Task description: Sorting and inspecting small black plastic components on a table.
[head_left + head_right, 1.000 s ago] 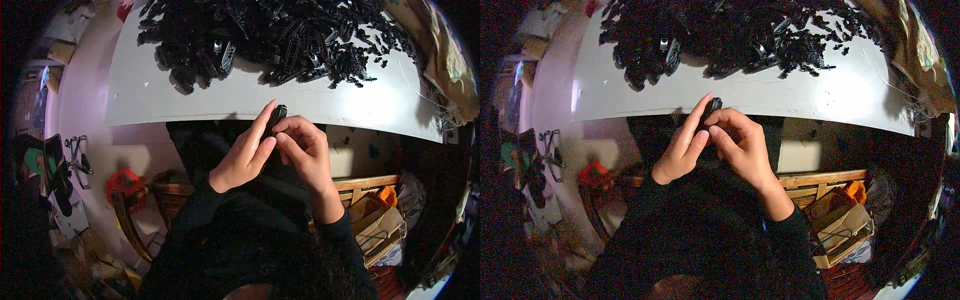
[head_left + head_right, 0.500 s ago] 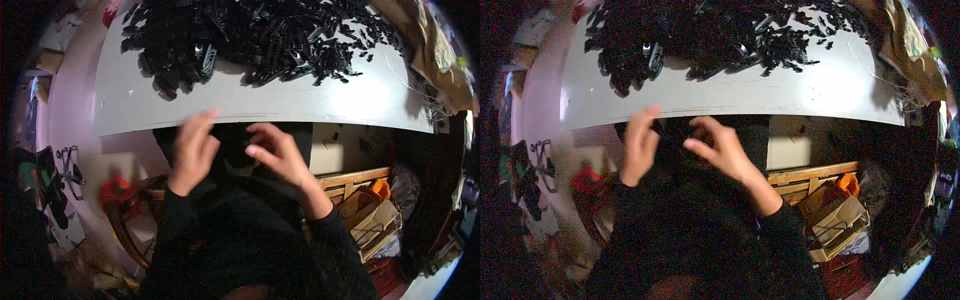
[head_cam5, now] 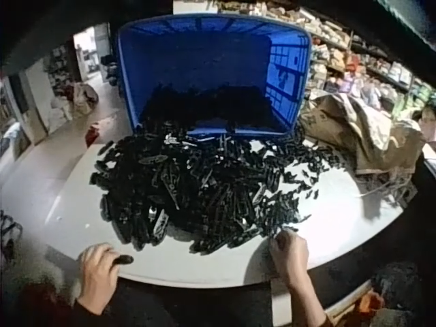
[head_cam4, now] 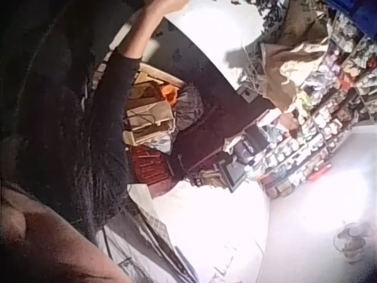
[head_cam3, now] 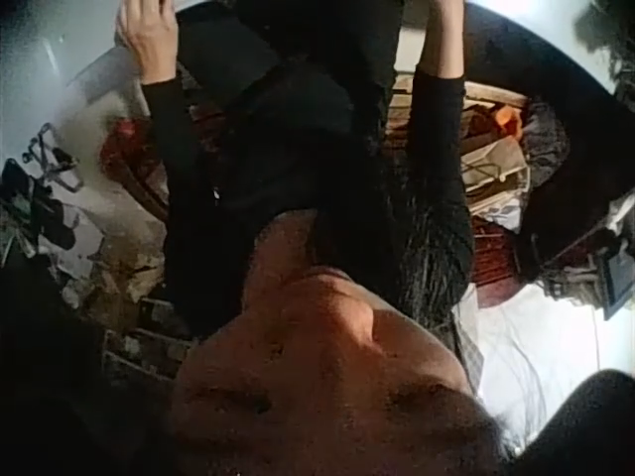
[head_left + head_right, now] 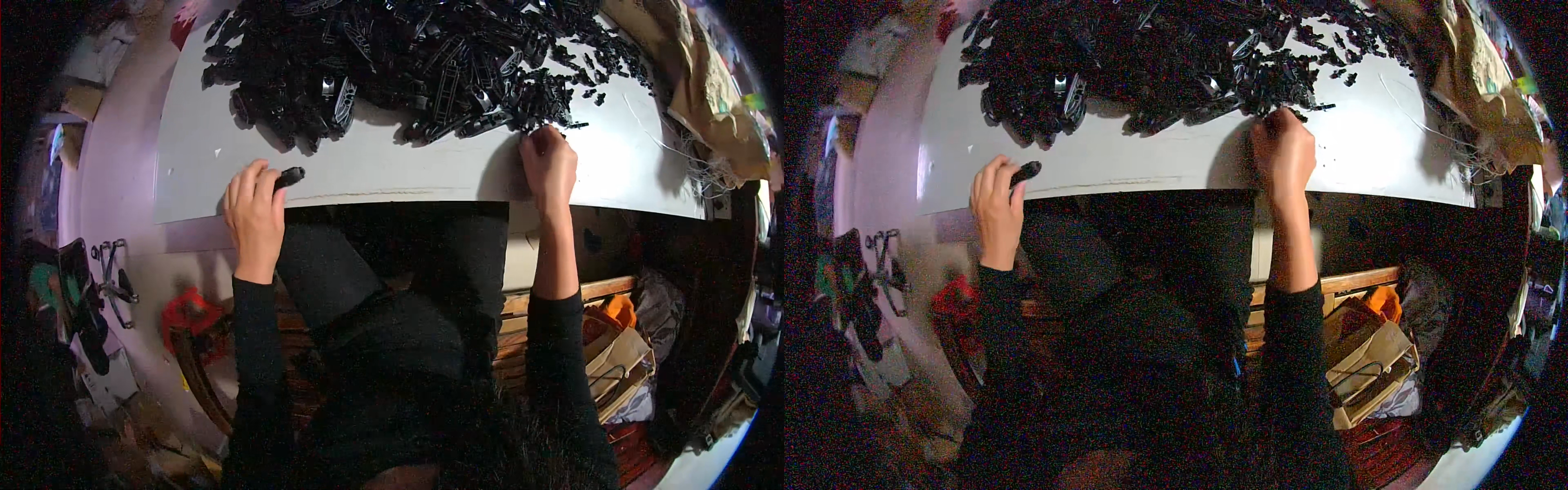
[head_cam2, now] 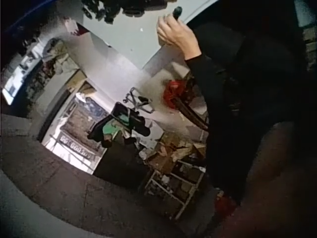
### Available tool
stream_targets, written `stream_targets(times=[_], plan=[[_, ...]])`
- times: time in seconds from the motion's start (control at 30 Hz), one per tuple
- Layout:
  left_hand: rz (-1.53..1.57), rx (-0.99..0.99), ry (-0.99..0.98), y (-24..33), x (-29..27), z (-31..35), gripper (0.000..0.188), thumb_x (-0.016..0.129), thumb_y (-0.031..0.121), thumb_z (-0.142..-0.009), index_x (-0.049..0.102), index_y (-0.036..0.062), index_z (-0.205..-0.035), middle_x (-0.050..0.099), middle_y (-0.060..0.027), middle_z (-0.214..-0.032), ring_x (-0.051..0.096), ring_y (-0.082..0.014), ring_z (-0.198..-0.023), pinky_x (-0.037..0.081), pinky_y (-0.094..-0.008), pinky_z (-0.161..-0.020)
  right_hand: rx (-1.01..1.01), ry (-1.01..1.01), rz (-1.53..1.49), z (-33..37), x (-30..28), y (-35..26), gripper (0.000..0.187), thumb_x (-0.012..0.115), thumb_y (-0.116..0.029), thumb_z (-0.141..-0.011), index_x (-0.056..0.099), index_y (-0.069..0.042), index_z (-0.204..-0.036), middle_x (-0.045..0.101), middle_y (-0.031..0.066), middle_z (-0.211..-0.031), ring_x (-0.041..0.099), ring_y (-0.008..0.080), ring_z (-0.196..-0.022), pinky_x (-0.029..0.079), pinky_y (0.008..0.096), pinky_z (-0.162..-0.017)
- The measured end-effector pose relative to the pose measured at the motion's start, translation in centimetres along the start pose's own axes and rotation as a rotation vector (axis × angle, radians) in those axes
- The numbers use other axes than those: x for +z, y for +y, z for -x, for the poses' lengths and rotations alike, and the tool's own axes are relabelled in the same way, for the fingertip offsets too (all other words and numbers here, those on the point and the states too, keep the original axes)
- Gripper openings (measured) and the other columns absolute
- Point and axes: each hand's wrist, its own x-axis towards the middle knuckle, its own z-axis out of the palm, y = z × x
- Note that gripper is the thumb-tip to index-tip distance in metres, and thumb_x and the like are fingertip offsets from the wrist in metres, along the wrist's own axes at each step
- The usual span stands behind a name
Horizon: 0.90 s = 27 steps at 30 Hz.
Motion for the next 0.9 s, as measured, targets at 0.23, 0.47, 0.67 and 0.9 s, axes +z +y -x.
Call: stream_targets(times=[0.23,0.47,0.67,0.9], plan=[[1.182,-0.303,-0.148,5.9,0.8,0.9,0.033,0.063,0.004,-0.082,0.051,-0.0045,-0.111,0.06,-0.0077,-0.097,0.059,-0.0125,-0.083,0.047,-0.0232,-0.074,0.356,-0.365,-0.905,3.5,-2.6,-2.4,0.013,0.061,-0.018,-0.085,0.058,-0.006,-0.083,0.051,-0.0046,-0.062,0.039,0.0002,-0.049,0.025,0.0148,-0.043],[1.627,-0.422,-0.401,12.2,0.7,-0.2,0.034,0.054,0.012,-0.089,0.042,0.0013,-0.12,0.053,-0.0045,-0.079,0.04,-0.0034,-0.057,0.032,-0.0164,-0.049,0.38,-0.539,-1.156,6.5,-3.2,-5.8,0.007,0.06,-0.012,-0.085,0.058,-0.005,-0.083,0.054,-0.0021,-0.062,0.047,0.0036,-0.05,0.034,0.0149,-0.044],[1.745,-0.514,-0.434,12.8,0.7,0.4,0.042,0.04,0.025,-0.097,0.034,0.0032,-0.132,0.049,-0.0016,-0.101,0.049,-0.0048,-0.082,0.042,-0.0181,-0.062,0.396,-0.671,-1.244,8.5,-2.7,-9.0,0.009,0.063,-0.009,-0.082,0.059,-0.002,-0.085,0.06,0.0034,-0.065,0.053,0.0072,-0.051,0.041,0.0175,-0.047],[1.48,-0.218,-0.38,12.9,0.4,0.4,0.05,0.04,0.02,-0.096,0.022,0.0011,-0.139,0.047,-0.0087,-0.119,0.049,-0.0114,-0.1,0.042,-0.022,-0.081,0.311,-0.634,-1.216,9.1,-1.5,-10.2,0.009,0.063,-0.009,-0.083,0.058,-0.003,-0.086,0.052,-0.0038,-0.064,0.042,0.0021,-0.052,0.032,0.0165,-0.045]])
